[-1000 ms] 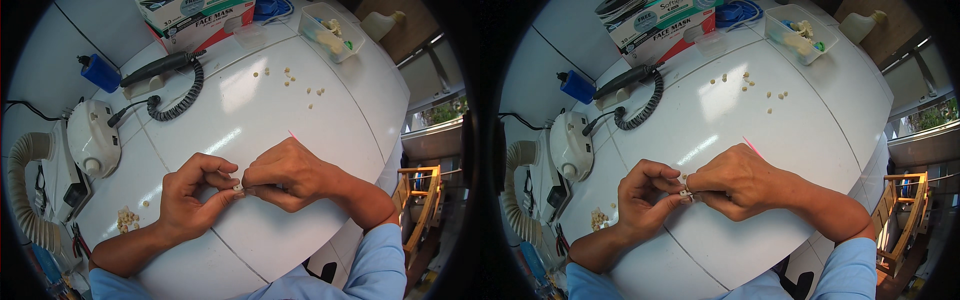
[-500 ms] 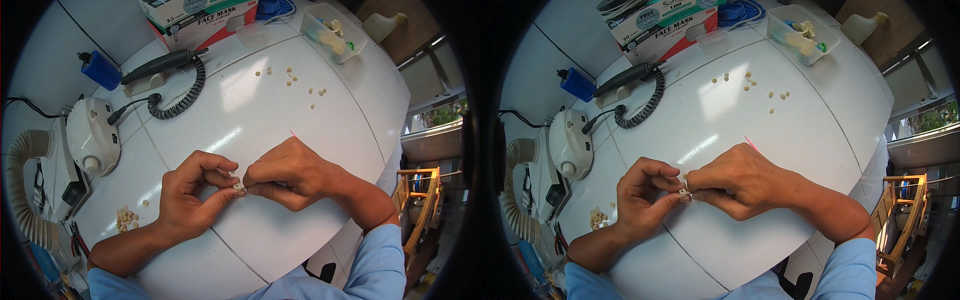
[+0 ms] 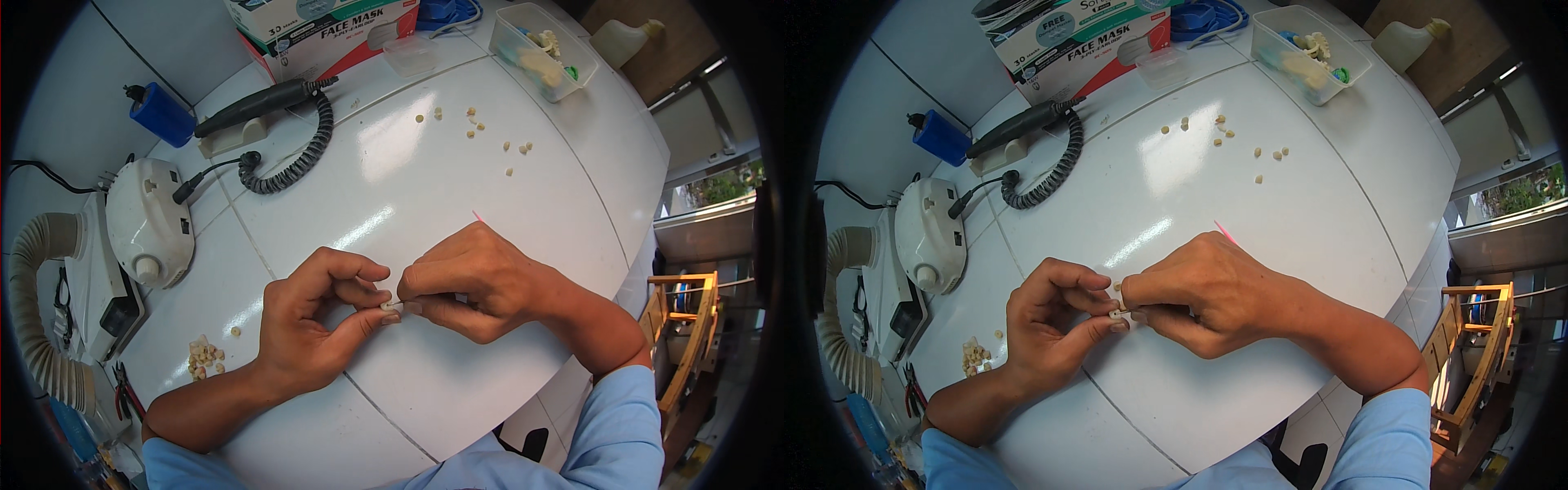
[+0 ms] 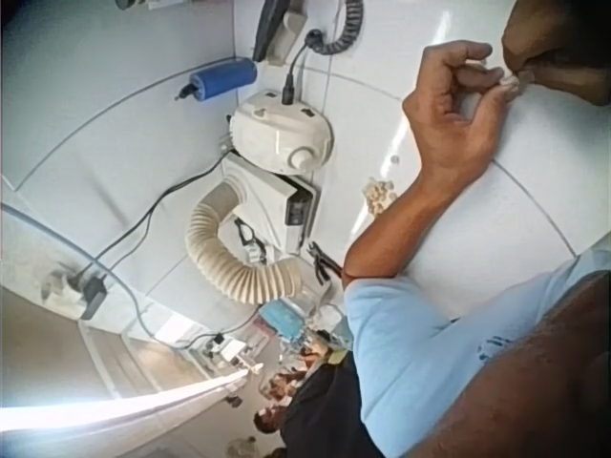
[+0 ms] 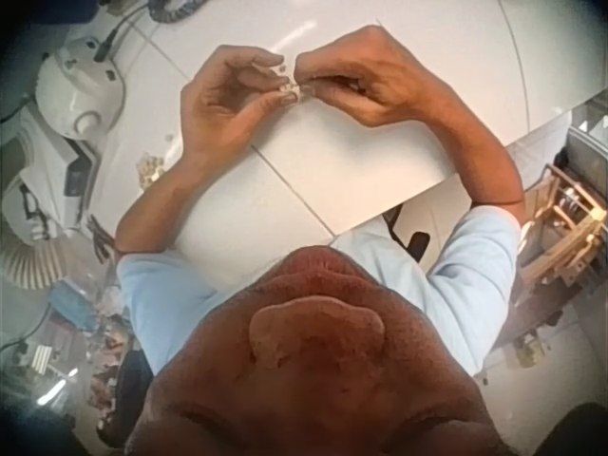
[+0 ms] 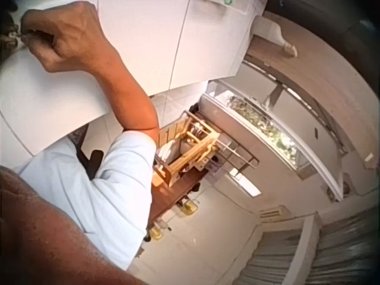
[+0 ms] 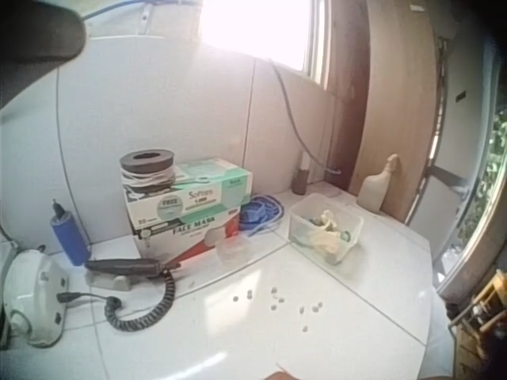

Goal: Inspecting and cleaning small prosthetic teeth with a needle tool on a laboratory workbench.

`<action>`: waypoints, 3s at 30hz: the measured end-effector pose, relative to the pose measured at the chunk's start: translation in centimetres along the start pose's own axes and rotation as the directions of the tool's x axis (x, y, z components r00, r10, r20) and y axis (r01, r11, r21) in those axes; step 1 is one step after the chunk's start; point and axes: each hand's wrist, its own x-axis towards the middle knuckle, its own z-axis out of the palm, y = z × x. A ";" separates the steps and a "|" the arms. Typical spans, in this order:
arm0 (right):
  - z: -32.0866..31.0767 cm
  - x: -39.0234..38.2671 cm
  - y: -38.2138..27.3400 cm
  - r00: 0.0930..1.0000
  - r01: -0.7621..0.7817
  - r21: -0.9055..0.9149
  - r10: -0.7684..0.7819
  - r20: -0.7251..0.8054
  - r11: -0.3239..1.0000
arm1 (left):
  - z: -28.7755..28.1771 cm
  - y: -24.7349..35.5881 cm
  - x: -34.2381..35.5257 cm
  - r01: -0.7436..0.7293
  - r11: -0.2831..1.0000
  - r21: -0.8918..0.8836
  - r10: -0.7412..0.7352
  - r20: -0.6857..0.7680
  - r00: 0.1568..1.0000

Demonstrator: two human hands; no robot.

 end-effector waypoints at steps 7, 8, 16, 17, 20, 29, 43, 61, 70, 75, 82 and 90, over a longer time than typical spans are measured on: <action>0.1 -0.1 0.1 1.000 -0.009 -0.001 0.009 -0.007 1.000 | 0.0 -0.1 0.1 -0.034 0.999 0.035 0.034 0.011 0.999; 0.1 -0.1 0.1 1.000 -0.008 -0.013 0.008 0.003 1.000 | 0.0 -0.1 0.1 -0.034 0.999 0.035 0.034 0.011 0.999; 0.1 -0.1 0.2 1.000 -0.006 -0.028 0.007 0.017 1.000 | 0.3 -0.5 0.0 -0.019 1.000 -0.012 0.019 -0.053 0.998; 0.0 -0.1 0.2 1.000 -0.005 -0.017 0.005 0.015 1.000 | 0.3 -0.5 -0.1 -0.019 1.000 -0.012 0.018 -0.053 0.998; 0.1 -0.1 0.2 1.000 -0.004 -0.019 0.004 0.009 1.000 | 0.4 -0.5 0.0 -0.014 1.000 -0.024 0.013 -0.048 0.999; 0.1 -0.3 0.4 1.000 -0.010 -0.026 0.010 0.011 1.000 | 0.3 -0.6 -0.1 -0.018 1.000 -0.012 0.018 -0.040 0.999; 0.0 -0.3 0.3 1.000 -0.006 -0.047 0.007 0.018 0.999 | 0.3 -0.3 0.1 -0.042 0.998 0.040 0.043 -0.016 0.999; 0.1 -0.2 0.2 1.000 0.008 -0.084 -0.007 0.014 0.996 | 0.3 -0.3 0.0 -0.027 0.995 0.097 0.031 -0.042 0.999; 0.7 0.0 0.5 0.995 0.084 -0.096 -0.089 -0.047 0.992 | 0.5 -0.2 0.1 -0.037 0.985 0.170 0.045 -0.040 0.998; 0.5 -0.1 0.3 0.998 0.060 -0.083 -0.063 -0.029 0.995 | 0.6 -0.2 0.1 -0.038 0.986 0.163 0.046 -0.044 0.998; 0.8 -0.2 0.4 0.995 0.072 -0.111 -0.079 -0.053 0.991 | 0.6 -0.5 0.1 -0.041 0.988 0.150 0.046 -0.031 0.998; -1.2 -0.2 -0.1 0.993 -0.004 -0.064 -0.003 -0.119 0.998 | 0.3 -0.1 0.1 -0.011 0.997 0.071 0.015 -0.052 0.999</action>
